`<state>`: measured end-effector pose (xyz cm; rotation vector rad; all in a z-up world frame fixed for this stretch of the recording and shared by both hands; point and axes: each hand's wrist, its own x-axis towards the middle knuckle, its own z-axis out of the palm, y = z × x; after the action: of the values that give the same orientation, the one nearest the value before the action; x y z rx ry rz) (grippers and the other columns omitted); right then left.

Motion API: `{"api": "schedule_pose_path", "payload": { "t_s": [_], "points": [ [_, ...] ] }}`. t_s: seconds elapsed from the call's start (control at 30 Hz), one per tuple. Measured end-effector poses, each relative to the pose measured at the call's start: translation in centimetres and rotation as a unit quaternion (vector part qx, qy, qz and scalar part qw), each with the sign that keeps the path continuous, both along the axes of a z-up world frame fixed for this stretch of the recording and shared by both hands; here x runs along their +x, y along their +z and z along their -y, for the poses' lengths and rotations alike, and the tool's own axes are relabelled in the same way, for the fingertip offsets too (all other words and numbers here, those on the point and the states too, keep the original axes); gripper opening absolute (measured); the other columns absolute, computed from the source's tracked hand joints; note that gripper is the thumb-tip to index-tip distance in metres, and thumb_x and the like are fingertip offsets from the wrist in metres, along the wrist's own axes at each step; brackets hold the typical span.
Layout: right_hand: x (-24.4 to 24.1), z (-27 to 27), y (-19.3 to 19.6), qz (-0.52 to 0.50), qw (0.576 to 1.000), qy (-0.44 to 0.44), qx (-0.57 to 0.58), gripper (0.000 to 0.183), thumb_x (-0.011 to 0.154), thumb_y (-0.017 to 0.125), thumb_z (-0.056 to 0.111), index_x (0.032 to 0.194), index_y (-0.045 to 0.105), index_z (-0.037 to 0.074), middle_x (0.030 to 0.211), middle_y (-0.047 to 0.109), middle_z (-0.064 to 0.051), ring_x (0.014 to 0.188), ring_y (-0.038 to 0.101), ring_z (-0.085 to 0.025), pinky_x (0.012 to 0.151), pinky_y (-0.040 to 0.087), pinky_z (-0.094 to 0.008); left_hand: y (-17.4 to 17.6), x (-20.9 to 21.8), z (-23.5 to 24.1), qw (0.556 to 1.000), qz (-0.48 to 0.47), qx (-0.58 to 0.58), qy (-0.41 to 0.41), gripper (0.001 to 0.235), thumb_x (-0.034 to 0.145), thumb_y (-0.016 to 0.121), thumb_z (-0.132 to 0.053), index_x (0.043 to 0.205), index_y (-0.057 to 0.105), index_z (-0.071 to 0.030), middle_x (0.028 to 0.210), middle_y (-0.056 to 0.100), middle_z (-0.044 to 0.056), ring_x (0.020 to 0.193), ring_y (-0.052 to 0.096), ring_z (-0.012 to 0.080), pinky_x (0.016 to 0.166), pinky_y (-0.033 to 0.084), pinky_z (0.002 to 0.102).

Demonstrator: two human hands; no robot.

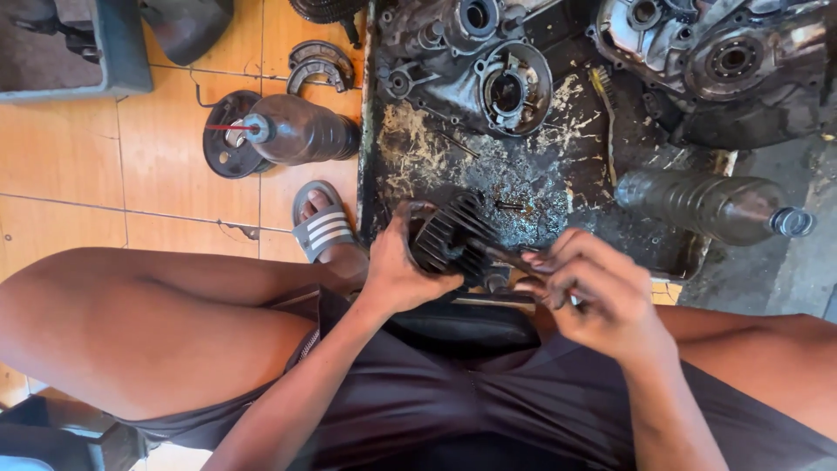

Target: Cleaning motorcycle engine components using a small brush and solvent from a plastic bottle.

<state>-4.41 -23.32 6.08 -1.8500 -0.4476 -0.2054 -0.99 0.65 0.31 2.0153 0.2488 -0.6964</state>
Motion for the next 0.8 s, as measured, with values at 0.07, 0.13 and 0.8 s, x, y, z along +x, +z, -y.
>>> {"api": "schedule_pose_path", "payload": {
  "t_s": [0.07,0.13,0.8],
  "points": [
    [0.0,-1.0,0.4,0.003,1.0,0.004,0.015,0.032,0.082,0.077,-0.005,0.059,0.056,0.004,0.07,0.056,-0.013,0.06,0.063,-0.034,0.06,0.056,-0.039,-0.3,0.1,-0.3,1.0,0.0,0.004,0.003,0.078,0.046,0.087,-0.037,0.115,0.057,-0.02,0.098,0.077,0.011,0.107,0.071,0.0433,0.097,0.055,0.057],
    [0.0,-1.2,0.4,0.004,1.0,0.006,0.03,0.035,0.08,0.079,-0.006,0.058,0.055,0.006,0.069,0.055,-0.012,0.058,0.063,-0.033,0.059,0.057,-0.037,0.1,0.4,-0.4,1.0,-0.002,0.008,0.003,0.079,0.047,0.087,-0.038,0.117,0.055,-0.02,0.098,0.077,0.011,0.108,0.071,0.0431,0.097,0.055,0.058],
    [0.6,4.6,-3.7,-0.148,0.877,0.071,-0.452,0.009,0.074,0.06,-0.001,0.081,0.056,0.004,0.089,0.053,-0.01,0.086,0.059,-0.034,0.071,0.049,-0.048,-3.8,-0.5,2.0,0.936,-0.1,0.215,-0.259,0.126,0.071,0.1,-0.019,0.163,0.016,-0.001,0.074,0.065,0.006,0.061,0.061,0.0167,0.054,0.058,0.028]
  ]
}}
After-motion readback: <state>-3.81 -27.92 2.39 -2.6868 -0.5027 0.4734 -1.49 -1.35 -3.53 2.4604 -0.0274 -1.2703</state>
